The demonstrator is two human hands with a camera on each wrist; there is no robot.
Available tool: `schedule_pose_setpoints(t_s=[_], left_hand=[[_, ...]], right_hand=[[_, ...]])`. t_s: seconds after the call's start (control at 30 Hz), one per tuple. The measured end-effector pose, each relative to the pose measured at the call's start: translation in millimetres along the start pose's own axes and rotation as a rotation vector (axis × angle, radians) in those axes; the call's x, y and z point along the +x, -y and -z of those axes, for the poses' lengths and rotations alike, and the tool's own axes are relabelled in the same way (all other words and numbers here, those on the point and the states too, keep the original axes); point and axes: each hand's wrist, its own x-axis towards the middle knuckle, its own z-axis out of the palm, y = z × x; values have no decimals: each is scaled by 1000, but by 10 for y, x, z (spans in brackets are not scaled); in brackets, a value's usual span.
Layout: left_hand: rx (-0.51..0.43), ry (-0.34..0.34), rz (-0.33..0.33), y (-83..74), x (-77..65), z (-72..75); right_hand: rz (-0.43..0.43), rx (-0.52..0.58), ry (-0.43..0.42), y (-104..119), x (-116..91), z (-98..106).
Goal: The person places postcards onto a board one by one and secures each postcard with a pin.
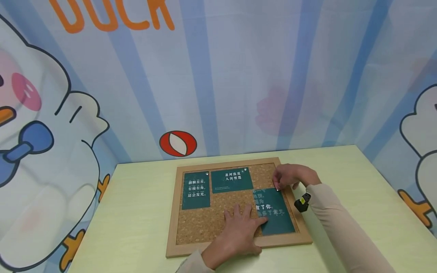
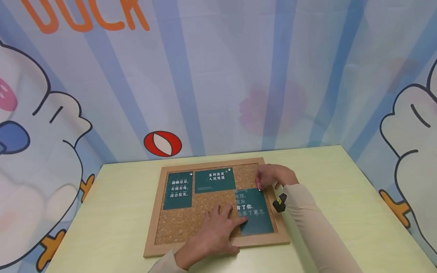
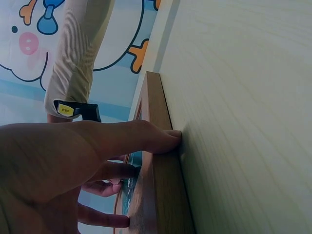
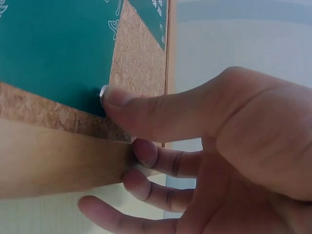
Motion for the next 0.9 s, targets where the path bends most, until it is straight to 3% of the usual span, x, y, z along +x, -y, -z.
schedule_pose_setpoints(t_s=[0.23,0.5,0.9], left_hand=[[-13,16,-1,2,2,-5],[-15,14,0,-7,5,-7],[-22,5,4,12,1,7]], right_hand=[[-59,22,-26,74,-13,-32],[-70,39,-39,97,-21,-38],[-10,20,-64,59,35,-77]])
